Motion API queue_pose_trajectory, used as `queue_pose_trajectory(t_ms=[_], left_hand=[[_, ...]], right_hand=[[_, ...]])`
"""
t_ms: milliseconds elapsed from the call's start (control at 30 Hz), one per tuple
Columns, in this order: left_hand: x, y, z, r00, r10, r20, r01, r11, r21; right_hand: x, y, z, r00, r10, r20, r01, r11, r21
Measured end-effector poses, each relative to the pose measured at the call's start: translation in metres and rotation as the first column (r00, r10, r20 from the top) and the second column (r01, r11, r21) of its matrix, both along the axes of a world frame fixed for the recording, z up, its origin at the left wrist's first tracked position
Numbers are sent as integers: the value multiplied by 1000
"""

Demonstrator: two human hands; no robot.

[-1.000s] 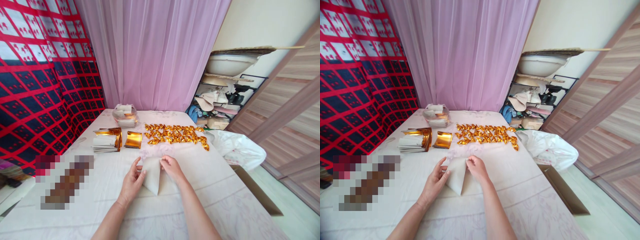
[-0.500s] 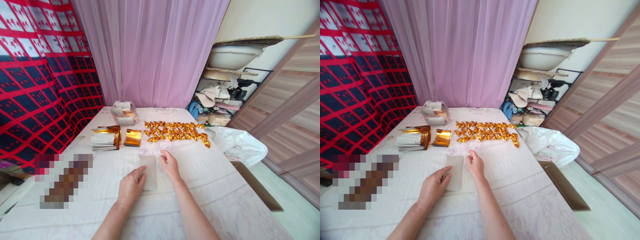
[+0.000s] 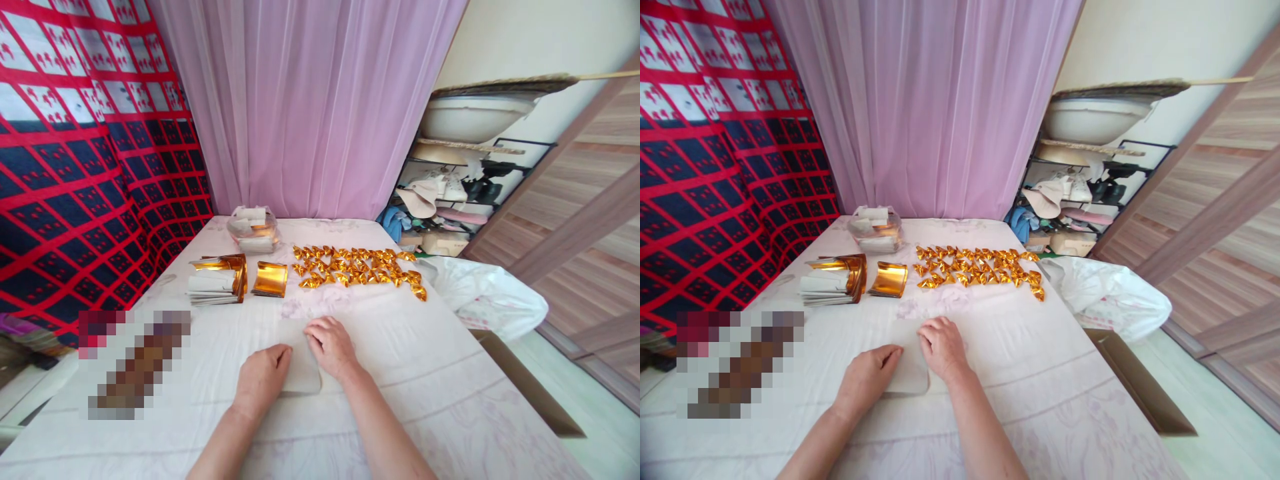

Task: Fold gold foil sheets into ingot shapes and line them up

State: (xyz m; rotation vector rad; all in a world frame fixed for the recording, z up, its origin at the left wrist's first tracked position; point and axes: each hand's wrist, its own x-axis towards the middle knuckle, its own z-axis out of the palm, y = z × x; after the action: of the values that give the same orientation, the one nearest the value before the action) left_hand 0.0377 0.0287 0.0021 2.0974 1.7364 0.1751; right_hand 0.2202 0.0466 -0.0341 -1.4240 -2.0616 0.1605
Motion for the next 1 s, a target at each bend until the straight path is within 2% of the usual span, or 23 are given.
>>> queue_pose_trajectory(t_ms=[167,400,600,767,1000], left_hand=[[-1,3,-4,998,18,62,-18,1000,-7],[-3,6,-6,993,38,110,-36,999,-24],[-6,9,-7,984,53,170,-48,998,-33],[-7,11,-9,974,79,213,-71,996,-48],[-8,12,-11,960,92,265,-70,993,-89]], right_hand=[[-1,-14,2,999,20,-35,-19,1000,22],[4,-40,-1,985,126,-116,-126,992,3],[6,-49,7,979,198,-55,-204,971,-125],[3,-51,13,977,213,24,-201,949,-245],[3,-52,13,982,188,25,-179,963,-201]])
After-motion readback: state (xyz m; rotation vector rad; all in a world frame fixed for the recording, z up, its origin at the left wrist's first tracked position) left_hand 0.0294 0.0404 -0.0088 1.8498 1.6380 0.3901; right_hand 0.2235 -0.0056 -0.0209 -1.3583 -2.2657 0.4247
